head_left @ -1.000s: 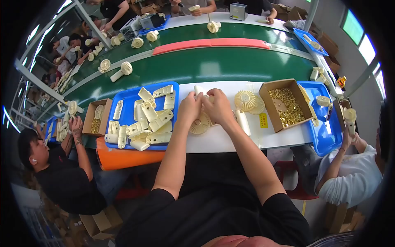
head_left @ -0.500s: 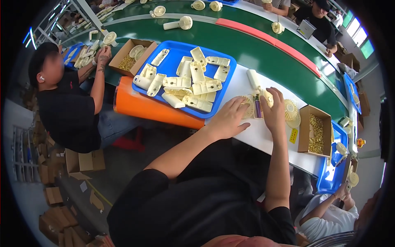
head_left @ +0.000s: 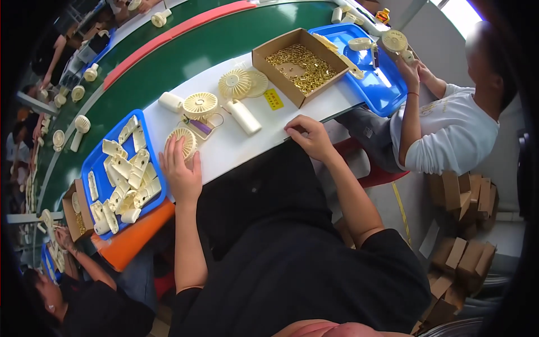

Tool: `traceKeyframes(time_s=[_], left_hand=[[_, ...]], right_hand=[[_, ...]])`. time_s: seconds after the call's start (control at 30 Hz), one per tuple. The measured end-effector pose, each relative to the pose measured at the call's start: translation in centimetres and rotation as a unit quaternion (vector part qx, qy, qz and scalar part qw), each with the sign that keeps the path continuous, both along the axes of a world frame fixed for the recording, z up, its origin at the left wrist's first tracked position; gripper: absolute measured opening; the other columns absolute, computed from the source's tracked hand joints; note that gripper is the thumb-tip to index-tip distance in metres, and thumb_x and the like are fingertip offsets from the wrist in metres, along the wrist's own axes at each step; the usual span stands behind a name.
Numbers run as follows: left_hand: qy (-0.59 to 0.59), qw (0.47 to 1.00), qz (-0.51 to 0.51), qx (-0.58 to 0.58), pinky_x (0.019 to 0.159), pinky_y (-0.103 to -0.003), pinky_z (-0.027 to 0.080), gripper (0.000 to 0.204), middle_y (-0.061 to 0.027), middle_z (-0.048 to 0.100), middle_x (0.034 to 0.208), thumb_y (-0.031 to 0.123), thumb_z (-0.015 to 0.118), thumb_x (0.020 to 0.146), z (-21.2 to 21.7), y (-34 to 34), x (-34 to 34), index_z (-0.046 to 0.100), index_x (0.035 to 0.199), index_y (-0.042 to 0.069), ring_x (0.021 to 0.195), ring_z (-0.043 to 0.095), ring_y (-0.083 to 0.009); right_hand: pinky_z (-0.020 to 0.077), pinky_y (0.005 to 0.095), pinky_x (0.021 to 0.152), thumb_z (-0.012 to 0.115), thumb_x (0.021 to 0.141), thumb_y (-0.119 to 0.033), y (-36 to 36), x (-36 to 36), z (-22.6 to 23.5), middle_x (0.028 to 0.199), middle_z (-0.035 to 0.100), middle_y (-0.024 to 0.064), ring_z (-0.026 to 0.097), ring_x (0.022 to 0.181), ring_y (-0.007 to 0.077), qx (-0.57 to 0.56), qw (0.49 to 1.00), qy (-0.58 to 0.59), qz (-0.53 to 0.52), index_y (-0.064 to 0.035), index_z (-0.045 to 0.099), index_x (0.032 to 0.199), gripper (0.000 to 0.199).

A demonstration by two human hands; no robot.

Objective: The person assembles portable handheld electric fans by hand, combining fan casings, fan blades, circuit boards, and screws on a production line.

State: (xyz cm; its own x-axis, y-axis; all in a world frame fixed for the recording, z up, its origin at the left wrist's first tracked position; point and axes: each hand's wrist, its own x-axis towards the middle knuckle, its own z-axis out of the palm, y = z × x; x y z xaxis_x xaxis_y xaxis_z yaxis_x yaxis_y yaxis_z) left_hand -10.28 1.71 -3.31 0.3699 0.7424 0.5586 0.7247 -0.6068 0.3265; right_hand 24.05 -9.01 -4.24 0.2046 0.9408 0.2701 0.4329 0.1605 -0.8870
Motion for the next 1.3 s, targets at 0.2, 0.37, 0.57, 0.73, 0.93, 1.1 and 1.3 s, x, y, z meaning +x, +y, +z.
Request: traceKeyframes(time_s=[0.2, 0.37, 0.57, 0.73, 0.93, 1.1, 1.3], left_hand=[[-0.028, 0.999, 0.008, -0.025, 0.115, -0.048, 0.037, 0.048, -0.0156, 0.055, 0.145, 0.017, 0.071, 0.089, 0.4, -0.1, 0.6, 0.059, 0.134, 0.006, 0.138, 0.048, -0.0351], [-0.034, 0.999, 0.036, 0.000, 0.113, -0.047, 0.040, 0.046, -0.0151, 0.058, 0.141, 0.014, 0.074, 0.084, 0.0, -0.3, 0.1, 0.063, 0.128, 0.005, 0.135, 0.051, -0.0346], [-0.065, 0.996, 0.045, 0.038, 0.109, -0.046, 0.044, 0.042, -0.0139, 0.065, 0.129, 0.009, 0.073, 0.076, -0.4, 0.0, 0.2, 0.067, 0.117, 0.003, 0.126, 0.058, -0.0339], [-0.079, 0.994, 0.039, 0.068, 0.106, -0.046, 0.045, 0.039, -0.0130, 0.067, 0.122, 0.007, 0.070, 0.071, -0.1, -0.3, 0.1, 0.067, 0.109, 0.003, 0.122, 0.060, -0.0337], [-0.107, 0.992, 0.022, 0.059, 0.105, -0.045, 0.045, 0.037, -0.0122, 0.068, 0.119, 0.006, 0.069, 0.069, -0.1, -0.3, -0.4, 0.066, 0.106, 0.003, 0.119, 0.061, -0.0339], [-0.096, 0.995, 0.027, -0.006, 0.107, -0.045, 0.044, 0.040, -0.0133, 0.063, 0.124, 0.006, 0.069, 0.069, 0.8, -1.0, -0.4, 0.064, 0.108, 0.003, 0.123, 0.056, -0.0348], [-0.058, 0.994, 0.064, -0.072, 0.108, -0.046, 0.042, 0.051, -0.0181, 0.053, 0.136, 0.007, 0.075, 0.070, 1.9, -1.7, 0.8, 0.059, 0.117, 0.002, 0.131, 0.048, -0.0393]], right_hand=[[0.0491, 0.0235, 0.072, 0.067, 0.096, -0.007, 0.4, 1.0, -0.9, 0.088, 0.068, 0.0014, 0.061, 0.078, 0.0069, -0.062, 0.994, 0.092, -0.018, 0.0003, 0.070, 0.100, 0.008], [0.0491, 0.0247, 0.064, 0.070, 0.093, -0.007, 2.2, -1.4, -0.9, 0.083, 0.067, 0.0041, 0.061, 0.072, 0.0107, 0.005, 0.997, 0.065, -0.032, 0.0005, 0.071, 0.096, 0.008], [0.0524, 0.0379, 0.087, 0.072, 0.087, -0.009, 9.0, -8.6, 5.2, 0.105, 0.068, 0.0122, 0.065, 0.096, 0.0283, 0.187, 0.969, -0.162, 0.024, -0.0012, 0.068, 0.107, 0.022], [0.0486, 0.0440, 0.102, 0.081, 0.079, -0.026, 17.0, -12.1, 5.1, 0.133, 0.059, 0.0180, 0.060, 0.119, 0.0344, 0.132, 0.928, -0.343, 0.059, -0.0043, 0.057, 0.136, 0.065], [0.0454, 0.0428, 0.109, 0.084, 0.077, -0.038, 22.4, -10.2, 8.0, 0.144, 0.054, 0.0217, 0.053, 0.134, 0.0355, -0.147, 0.911, -0.270, 0.276, -0.0024, 0.051, 0.145, 0.084], [0.0436, 0.0428, 0.112, 0.081, 0.080, -0.043, 22.6, -9.4, 8.6, 0.147, 0.052, 0.0224, 0.051, 0.136, 0.0362, -0.099, 0.920, -0.314, 0.211, -0.0024, 0.049, 0.147, 0.085], [0.0425, 0.0428, 0.113, 0.077, 0.086, -0.040, 21.5, -11.3, 5.4, 0.147, 0.051, 0.0226, 0.050, 0.137, 0.0370, -0.076, 0.881, -0.438, 0.163, -0.0033, 0.048, 0.148, 0.078]])
